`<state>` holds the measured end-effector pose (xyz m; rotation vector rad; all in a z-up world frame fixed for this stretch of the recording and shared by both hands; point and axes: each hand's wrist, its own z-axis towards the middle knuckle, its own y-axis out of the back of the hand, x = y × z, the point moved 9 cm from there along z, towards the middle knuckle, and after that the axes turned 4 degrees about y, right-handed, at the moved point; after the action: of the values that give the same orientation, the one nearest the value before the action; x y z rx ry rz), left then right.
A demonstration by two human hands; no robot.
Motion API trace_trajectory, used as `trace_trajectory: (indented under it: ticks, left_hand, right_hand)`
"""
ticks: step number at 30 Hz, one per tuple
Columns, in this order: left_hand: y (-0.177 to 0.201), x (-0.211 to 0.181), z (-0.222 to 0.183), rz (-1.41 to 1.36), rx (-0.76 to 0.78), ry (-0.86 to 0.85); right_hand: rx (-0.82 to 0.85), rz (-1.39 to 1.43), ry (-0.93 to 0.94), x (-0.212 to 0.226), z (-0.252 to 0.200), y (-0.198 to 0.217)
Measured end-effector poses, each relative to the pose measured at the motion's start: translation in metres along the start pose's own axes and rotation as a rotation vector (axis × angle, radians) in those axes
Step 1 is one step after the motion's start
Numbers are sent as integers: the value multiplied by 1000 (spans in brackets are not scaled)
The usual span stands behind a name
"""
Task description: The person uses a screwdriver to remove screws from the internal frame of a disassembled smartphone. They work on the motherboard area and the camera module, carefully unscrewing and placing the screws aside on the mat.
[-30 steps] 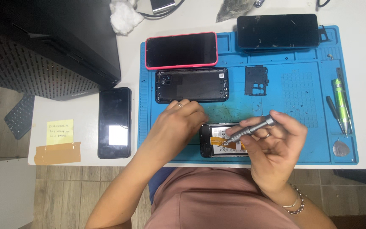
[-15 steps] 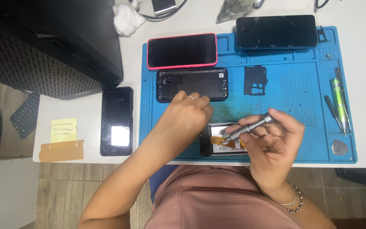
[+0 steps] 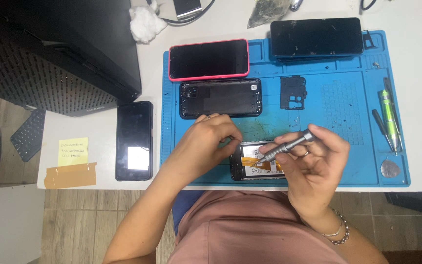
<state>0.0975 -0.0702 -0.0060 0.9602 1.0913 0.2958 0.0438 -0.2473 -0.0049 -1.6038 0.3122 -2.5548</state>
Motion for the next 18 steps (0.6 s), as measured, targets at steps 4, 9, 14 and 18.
trace_trajectory:
  ticks: [4,9,14,18]
  left_hand:
    - [-1,0,-1,14,-29,-2]
    - [-2,1,-4,15,-56,-8]
    - [3,-7,-7,16,-43,-21]
    - [4,-9,-13,14,-48,-7]
  right_hand:
    - [13,-12,15,2,1,-1]
    - [13,-8,-4,2,1,-2]
    - [14,-4,8,2,2,-2]
    - [18,-6,8,2,2,-2]
